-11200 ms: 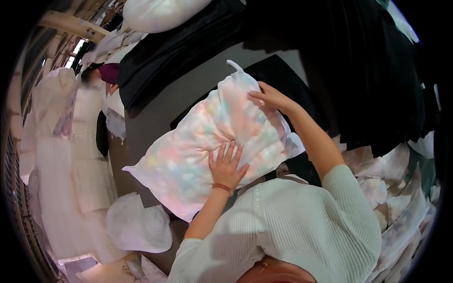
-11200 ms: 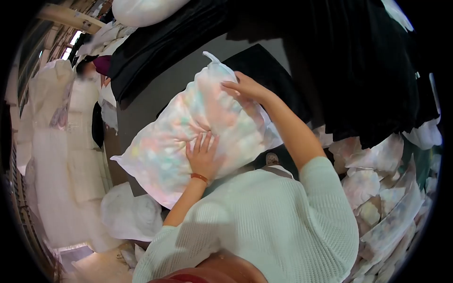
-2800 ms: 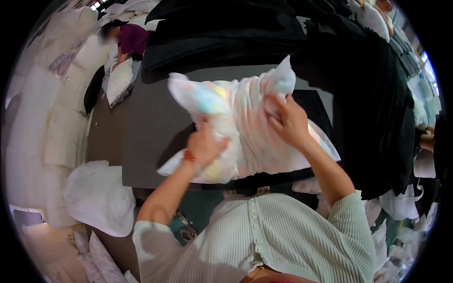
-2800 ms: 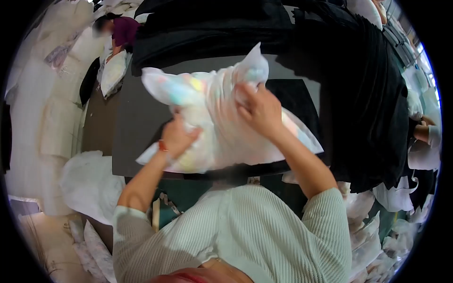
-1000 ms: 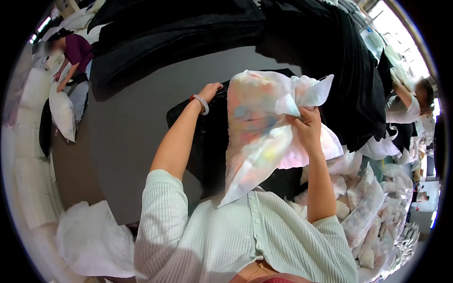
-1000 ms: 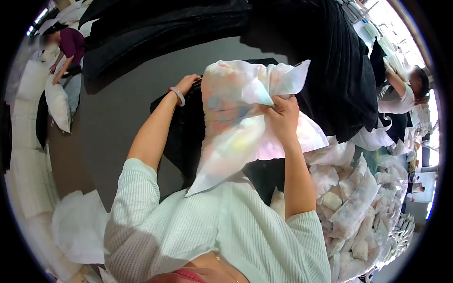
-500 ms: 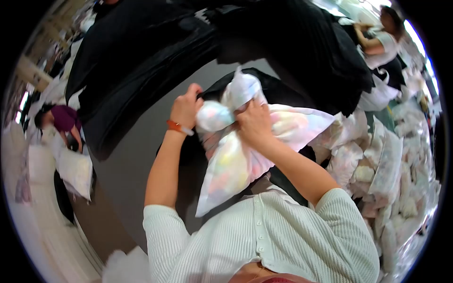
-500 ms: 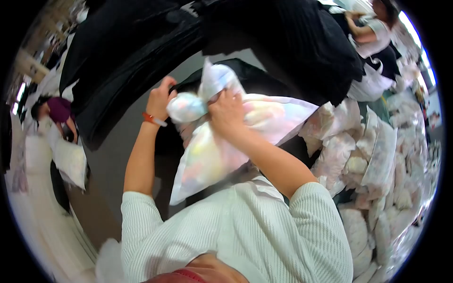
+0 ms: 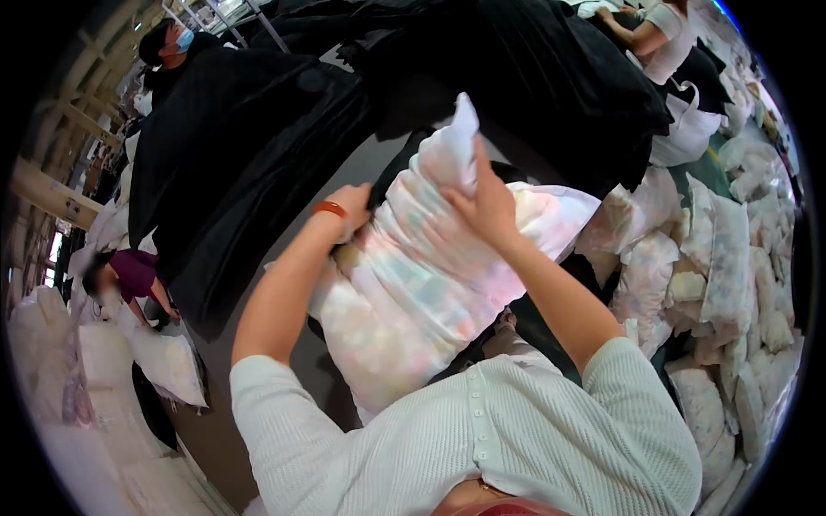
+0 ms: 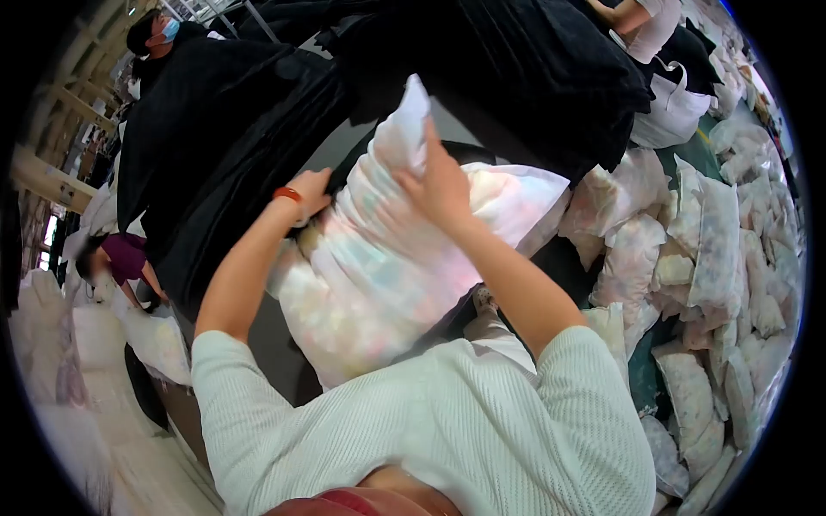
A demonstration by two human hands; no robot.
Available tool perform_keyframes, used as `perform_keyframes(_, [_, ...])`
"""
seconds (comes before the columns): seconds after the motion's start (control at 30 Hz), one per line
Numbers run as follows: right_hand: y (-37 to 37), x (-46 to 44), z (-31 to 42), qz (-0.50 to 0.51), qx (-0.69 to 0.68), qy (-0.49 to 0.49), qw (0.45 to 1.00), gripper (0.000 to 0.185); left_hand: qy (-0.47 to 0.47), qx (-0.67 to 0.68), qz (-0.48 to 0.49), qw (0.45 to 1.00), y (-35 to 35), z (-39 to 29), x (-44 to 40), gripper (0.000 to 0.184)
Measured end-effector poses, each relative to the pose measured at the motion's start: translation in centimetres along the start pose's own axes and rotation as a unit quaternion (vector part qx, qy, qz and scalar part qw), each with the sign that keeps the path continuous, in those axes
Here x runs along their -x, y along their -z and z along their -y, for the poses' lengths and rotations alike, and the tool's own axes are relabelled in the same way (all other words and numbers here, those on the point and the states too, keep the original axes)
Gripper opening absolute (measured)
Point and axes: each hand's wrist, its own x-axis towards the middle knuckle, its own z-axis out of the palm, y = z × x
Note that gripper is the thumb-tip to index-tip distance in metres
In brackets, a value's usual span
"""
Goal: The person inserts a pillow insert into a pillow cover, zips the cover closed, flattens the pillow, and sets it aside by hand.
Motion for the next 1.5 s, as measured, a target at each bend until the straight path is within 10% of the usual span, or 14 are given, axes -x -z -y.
perform_keyframes(0.13, [-0.6,2.0,0.4,0.052,0.126,0.211,0.968,0.075,-0.048,-0.125,-0.149,0.980,-0.8,-3.8,-4.4,0.019])
perform_keyframes(0.33, [-2.7,3.0,-0.2,0.064,0.238,0.287,0.926,0.064,-0.089,0.060,-0.335,0.936,2.0,-3.9,-8.1,0.019])
perform_keyframes(0.57, [-10.2,-3.7,-5.0,0.171,0.574,0.179,0.781,0.016,-0.092,0.026,-0.205,0.974,-0.6,-10.9,-7.1,0.018])
perform_keyframes(0.63, [-10.3,-5.0,-5.6,0.174,0.440,0.133,0.871,0.016,-0.049,0.078,-0.221,0.971,-1.3,-11.0,-7.9,0.019])
perform_keyframes(0.93, [-5.1,-0.7,-3.5,-0.026,0.144,0.245,0.958,0.049,-0.005,0.212,-0.249,0.945,0.8,-9.7,-9.6,0.024])
perform_keyframes(1.17, [-9.5,-1.3,-2.2,0.183,0.149,0.120,0.964,0.042,-0.048,0.045,-0.212,0.975,-1.2,-12.6,-8.3,0.019])
perform_keyframes(1.5, [-11.3,-2.6,-4.5,0.148,0.238,0.118,0.953,0.036,-0.031,0.048,-0.261,0.964,-3.0,-11.1,-7.9,0.015])
